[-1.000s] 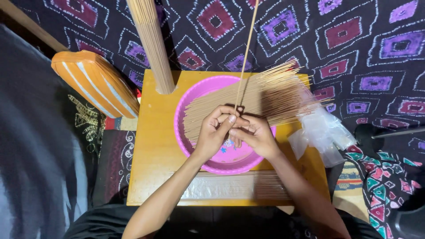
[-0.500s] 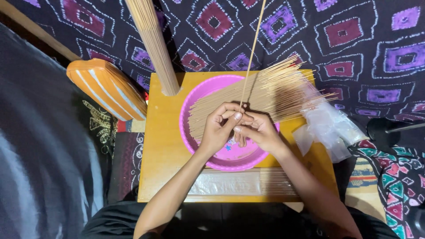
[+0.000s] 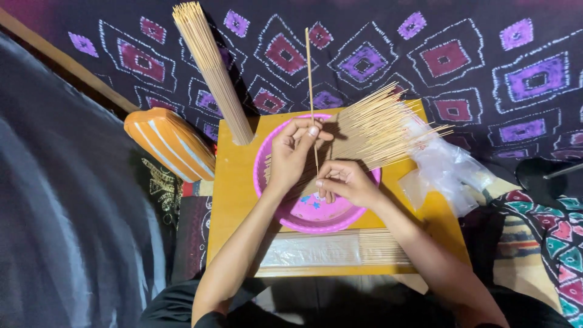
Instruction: The person is packaging incense sticks by bundling them together and tying them with a fine thread before placing them into plastic sleeves.
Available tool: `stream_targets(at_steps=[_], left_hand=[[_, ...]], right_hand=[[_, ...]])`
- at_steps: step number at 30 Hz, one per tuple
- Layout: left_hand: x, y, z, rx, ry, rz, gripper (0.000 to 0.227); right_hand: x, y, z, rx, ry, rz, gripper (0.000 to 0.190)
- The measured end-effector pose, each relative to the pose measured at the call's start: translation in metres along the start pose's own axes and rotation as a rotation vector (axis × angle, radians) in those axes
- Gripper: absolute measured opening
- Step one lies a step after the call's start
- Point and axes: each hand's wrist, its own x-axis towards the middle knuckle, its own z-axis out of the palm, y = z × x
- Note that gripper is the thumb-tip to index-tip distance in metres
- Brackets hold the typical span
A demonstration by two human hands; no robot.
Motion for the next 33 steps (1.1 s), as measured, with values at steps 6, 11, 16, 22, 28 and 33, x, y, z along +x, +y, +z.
stream_targets(at_steps=[6,11,16,22,28,33], left_hand=[[0.036,0.032,0.005,0.084,0.017,0.186,0.012],[0.07,0.066,-0.003,0.138,0.026,0.284,0.012],[0.097,0.111,-0.026,0.206,0.091,0.373,0.014],[0.065,0.107,-0.044,0.135,0.36,0.296,0.027],[-0.014,0.019,-0.032,0.537,-0.222,-0.084,0.038],[-0.02,0.018,-0.032,0.641,-0.292,-0.173,0.011]], right_hand=[[-0.003,-0.005,0.002,-0.029,-0.043,0.003,0.005],[-0.003,-0.005,0.003,-0.022,-0.035,-0.002,0.006],[-0.005,-0.029,0.005,-0.079,-0.043,0.089,0.006],[-0.004,-0.022,0.006,-0.039,-0.032,0.079,0.007],[-0.004,-0.004,-0.001,-0.012,0.047,0.045,0.008],[-0.005,-0.005,0.0,-0.053,0.034,0.055,0.005]])
